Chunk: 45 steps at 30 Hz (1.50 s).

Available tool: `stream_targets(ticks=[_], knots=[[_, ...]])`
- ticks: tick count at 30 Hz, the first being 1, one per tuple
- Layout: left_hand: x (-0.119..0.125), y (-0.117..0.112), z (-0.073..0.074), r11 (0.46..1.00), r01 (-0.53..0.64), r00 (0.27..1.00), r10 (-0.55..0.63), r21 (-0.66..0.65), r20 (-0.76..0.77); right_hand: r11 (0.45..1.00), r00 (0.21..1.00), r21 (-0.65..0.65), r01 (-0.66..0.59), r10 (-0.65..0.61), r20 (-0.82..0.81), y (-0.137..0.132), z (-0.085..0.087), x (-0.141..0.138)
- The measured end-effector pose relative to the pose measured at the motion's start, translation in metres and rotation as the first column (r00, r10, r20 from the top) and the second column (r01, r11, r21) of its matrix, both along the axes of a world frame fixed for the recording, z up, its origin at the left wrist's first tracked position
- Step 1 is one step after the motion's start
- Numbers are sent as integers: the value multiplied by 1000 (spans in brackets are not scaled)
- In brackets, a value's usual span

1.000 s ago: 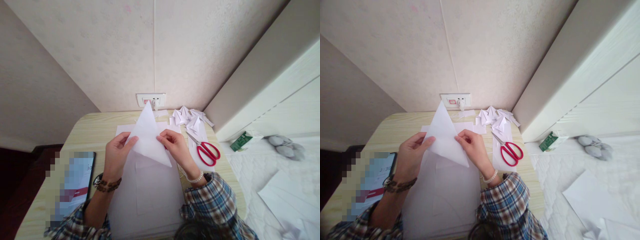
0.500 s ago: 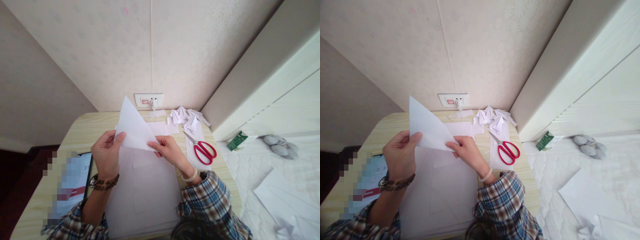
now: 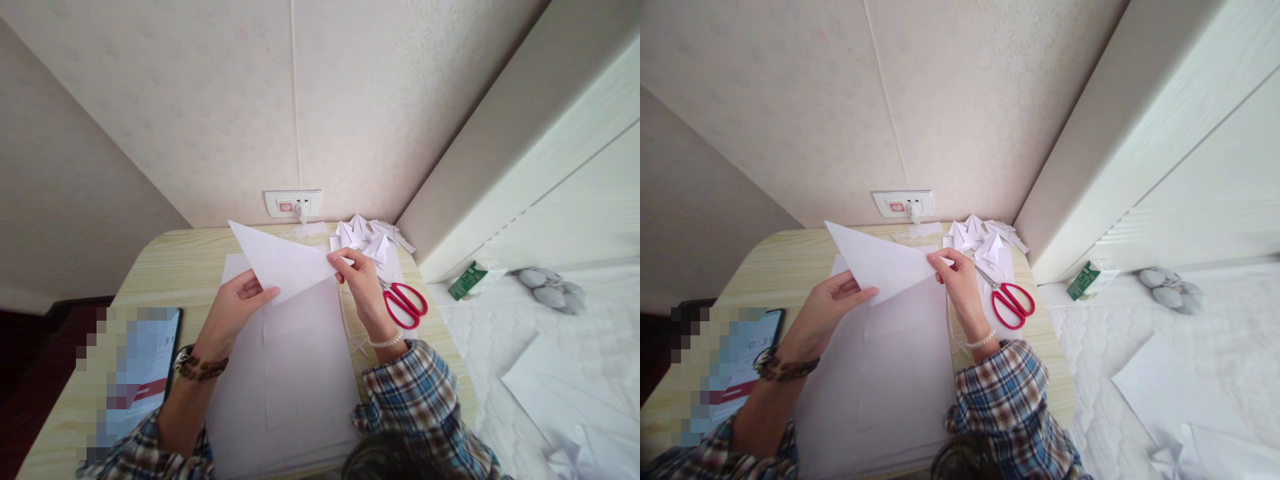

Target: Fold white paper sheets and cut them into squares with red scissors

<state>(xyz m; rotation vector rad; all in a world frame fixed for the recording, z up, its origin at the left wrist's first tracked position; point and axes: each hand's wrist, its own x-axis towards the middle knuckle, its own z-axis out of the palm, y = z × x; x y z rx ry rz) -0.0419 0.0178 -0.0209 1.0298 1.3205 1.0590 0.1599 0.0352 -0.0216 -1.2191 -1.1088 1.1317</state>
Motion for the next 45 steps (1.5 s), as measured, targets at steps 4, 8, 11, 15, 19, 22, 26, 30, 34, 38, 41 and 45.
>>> stream_targets(ticks=[4, 8, 11, 15, 19, 22, 26, 30, 34, 38, 41, 45], knots=[[0, -1, 0, 999, 28, 998, -29, -26, -60, 1000, 999, 24, 13, -12, -40, 0, 0, -2], [5, -3, 1, 997, -64, 998, 64, 34, -20, 979, 969, 36, -199, 202, -139, -2, -1, -9], [12, -6, 0, 992, -112, 993, 110, 56, 44, 930, 930, -47, -364, 361, -65, -7, -7, -22], [19, -8, -2, 992, -88, 995, 84, 86, 44, 923, 928, -99, -371, 365, -71, -12, -16, -36], [19, -7, -2, 995, 5, 1000, -5, 101, 3, 956, 965, -127, -263, 260, -42, -11, -16, -37], [17, -7, -2, 994, 6, 1000, -3, 108, -30, 960, 966, -117, -255, 249, -67, -11, -13, -35], [16, -6, -1, 996, -4, 997, 11, 88, -78, 954, 965, -149, -261, 254, -63, -12, -12, -36], [14, -6, 1, 997, 25, 996, -18, 74, -93, 959, 975, -188, -212, 193, -113, -10, -8, -32], [16, -8, 3, 997, 58, 995, -54, 55, -80, 994, 986, -82, -75, 62, -154, -3, -1, -9], [21, -11, 3, 994, 104, 992, -100, 46, -73, 999, 982, 7, 44, -42, -183, 4, 4, 17], [23, -11, 0, 992, 111, 992, -107, 59, -59, 994, 974, 35, 103, -94, -206, 5, 5, 22], [19, -8, -6, 987, -51, 997, 60, 150, -56, 995, 960, 68, 68, -46, -277, 3, 5, 14]])
